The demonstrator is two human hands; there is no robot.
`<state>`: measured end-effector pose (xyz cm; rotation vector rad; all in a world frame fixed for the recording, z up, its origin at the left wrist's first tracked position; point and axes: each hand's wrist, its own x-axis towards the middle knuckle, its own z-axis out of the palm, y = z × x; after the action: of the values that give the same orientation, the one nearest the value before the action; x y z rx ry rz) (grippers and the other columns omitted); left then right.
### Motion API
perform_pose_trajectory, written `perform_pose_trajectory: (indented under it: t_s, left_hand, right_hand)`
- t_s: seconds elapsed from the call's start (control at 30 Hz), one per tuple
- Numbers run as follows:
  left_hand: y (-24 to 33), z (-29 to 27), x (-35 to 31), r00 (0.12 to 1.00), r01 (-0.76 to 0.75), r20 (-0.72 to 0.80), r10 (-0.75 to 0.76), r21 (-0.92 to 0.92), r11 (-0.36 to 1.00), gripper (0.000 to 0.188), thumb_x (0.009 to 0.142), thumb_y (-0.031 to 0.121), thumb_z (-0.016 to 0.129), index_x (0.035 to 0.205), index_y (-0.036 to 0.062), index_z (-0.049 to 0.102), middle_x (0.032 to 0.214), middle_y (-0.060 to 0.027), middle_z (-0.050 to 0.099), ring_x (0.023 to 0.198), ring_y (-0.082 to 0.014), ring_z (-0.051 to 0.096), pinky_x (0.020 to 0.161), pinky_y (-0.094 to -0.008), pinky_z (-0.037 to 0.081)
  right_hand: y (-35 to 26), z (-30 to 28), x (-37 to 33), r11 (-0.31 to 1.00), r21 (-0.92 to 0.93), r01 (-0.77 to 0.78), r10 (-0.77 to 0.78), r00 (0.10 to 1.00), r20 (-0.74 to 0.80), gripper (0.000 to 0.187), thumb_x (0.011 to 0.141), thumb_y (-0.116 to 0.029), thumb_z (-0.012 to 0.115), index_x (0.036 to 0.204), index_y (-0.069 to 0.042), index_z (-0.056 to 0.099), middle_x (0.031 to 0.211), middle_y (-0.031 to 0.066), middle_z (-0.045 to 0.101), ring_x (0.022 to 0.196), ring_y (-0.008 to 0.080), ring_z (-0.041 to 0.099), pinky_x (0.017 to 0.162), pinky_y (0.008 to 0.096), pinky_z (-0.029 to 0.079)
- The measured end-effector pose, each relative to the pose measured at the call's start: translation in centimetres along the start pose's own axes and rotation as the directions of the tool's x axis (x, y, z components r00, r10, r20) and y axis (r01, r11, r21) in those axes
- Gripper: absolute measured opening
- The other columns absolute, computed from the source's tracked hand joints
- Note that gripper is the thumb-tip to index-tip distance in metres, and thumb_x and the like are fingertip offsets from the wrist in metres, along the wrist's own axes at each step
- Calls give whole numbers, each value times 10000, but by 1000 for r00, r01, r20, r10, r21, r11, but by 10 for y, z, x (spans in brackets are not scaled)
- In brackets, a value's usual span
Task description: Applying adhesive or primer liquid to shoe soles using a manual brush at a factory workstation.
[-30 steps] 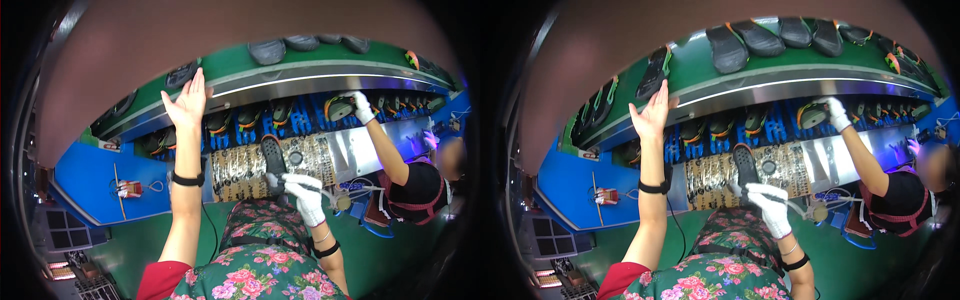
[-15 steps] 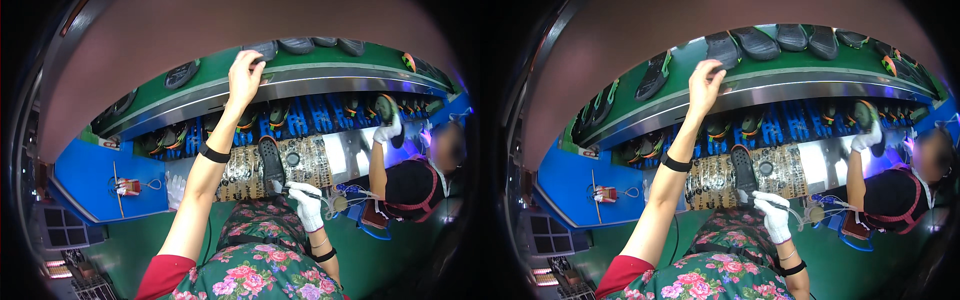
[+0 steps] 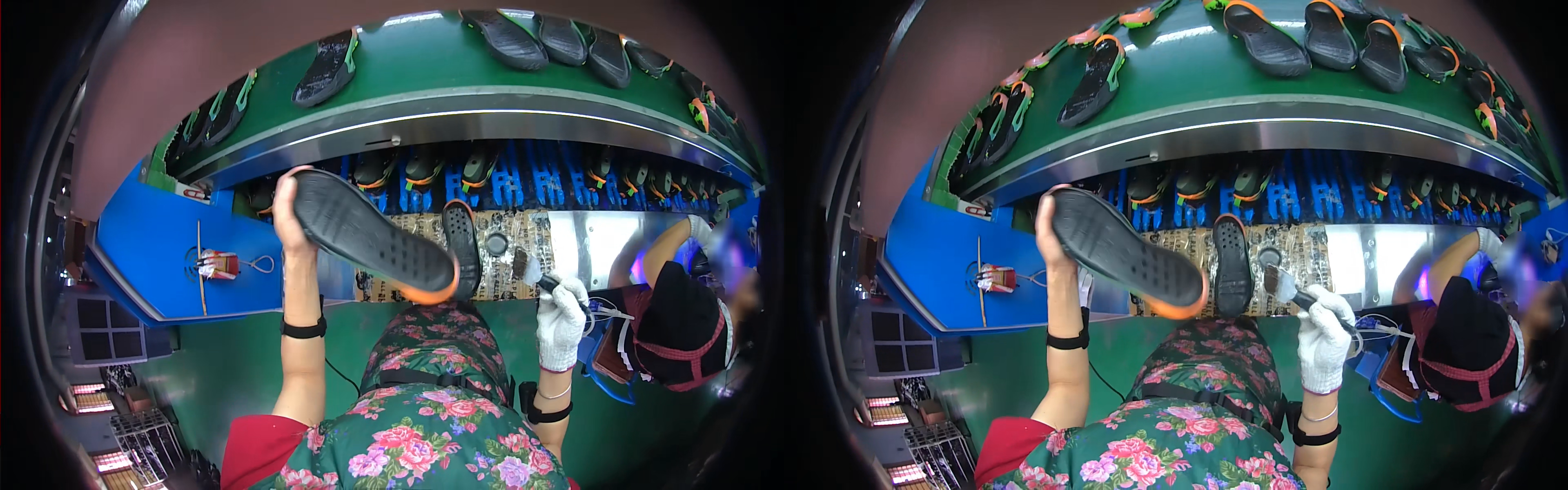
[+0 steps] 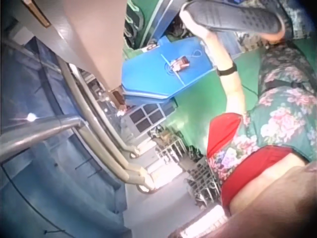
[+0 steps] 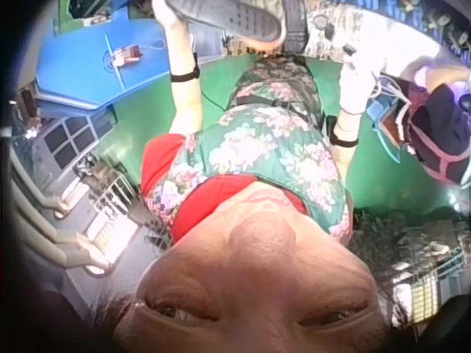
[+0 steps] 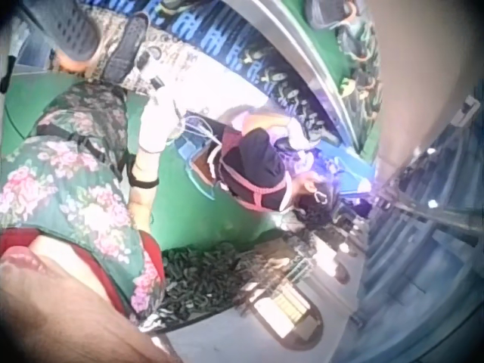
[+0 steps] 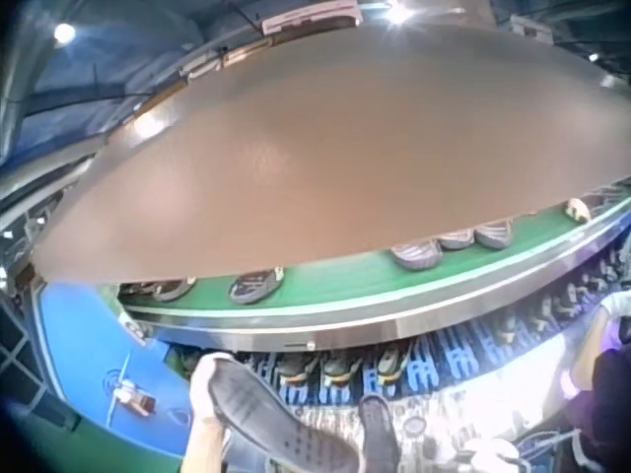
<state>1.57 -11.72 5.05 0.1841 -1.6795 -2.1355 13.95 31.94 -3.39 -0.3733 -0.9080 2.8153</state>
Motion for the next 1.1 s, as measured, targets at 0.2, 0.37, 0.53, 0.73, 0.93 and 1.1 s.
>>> perform_pose_trajectory:
  t_s: [0.2,0.37,0.53,0.73,0.93,1.1]
  left_hand:
    - [-75,40,-62,663,695,315,-679,76,715,422,985,445,664,1077,36,719,1001,-79,754,880,-183,725,825,-347,592]
    - [-90,68,-132,441,884,549,-710,-132,448,1045,958,833,294,1574,-9,344,1538,-253,475,1387,-373,526,1159,-531,437]
    - [-86,72,-205,281,958,854,-438,-223,181,1200,839,965,138,1587,51,355,1493,-284,508,1287,-399,605,1089,-537,489]
    - [-69,100,-189,378,926,743,-553,-300,229,1182,804,994,127,1395,61,550,1158,-166,682,1000,-309,704,877,-482,600]
    - [-58,125,-184,486,849,648,-586,-509,141,1112,838,969,184,1404,91,565,1224,-125,685,1080,-280,687,961,-454,563]
    - [-56,140,-194,582,792,547,-602,-216,570,1081,910,895,164,1616,86,292,1536,-125,494,1383,-277,523,1158,-440,434]
  right_hand:
    - [10,83,-14,974,-226,2,62,959,276,238,820,125,705,1053,88,733,1121,262,731,987,278,743,835,348,636]
    - [19,111,-10,879,-468,87,89,936,342,235,816,94,761,1050,68,761,1139,192,755,982,233,739,863,327,599]
    - [14,113,-4,744,-648,164,73,944,322,248,831,81,751,1074,34,767,1113,180,762,968,201,731,852,320,601]
    - [-3,135,-10,661,-741,116,124,957,261,206,878,35,744,1081,12,774,987,103,764,679,107,693,586,239,555]
    - [-2,139,23,94,-514,853,-315,515,797,327,792,40,764,1115,-17,771,1059,147,768,869,244,751,767,342,590]
    - [5,131,0,-55,-542,839,-115,534,838,379,776,-1,754,1150,-64,763,1146,145,753,1048,327,723,897,396,566]
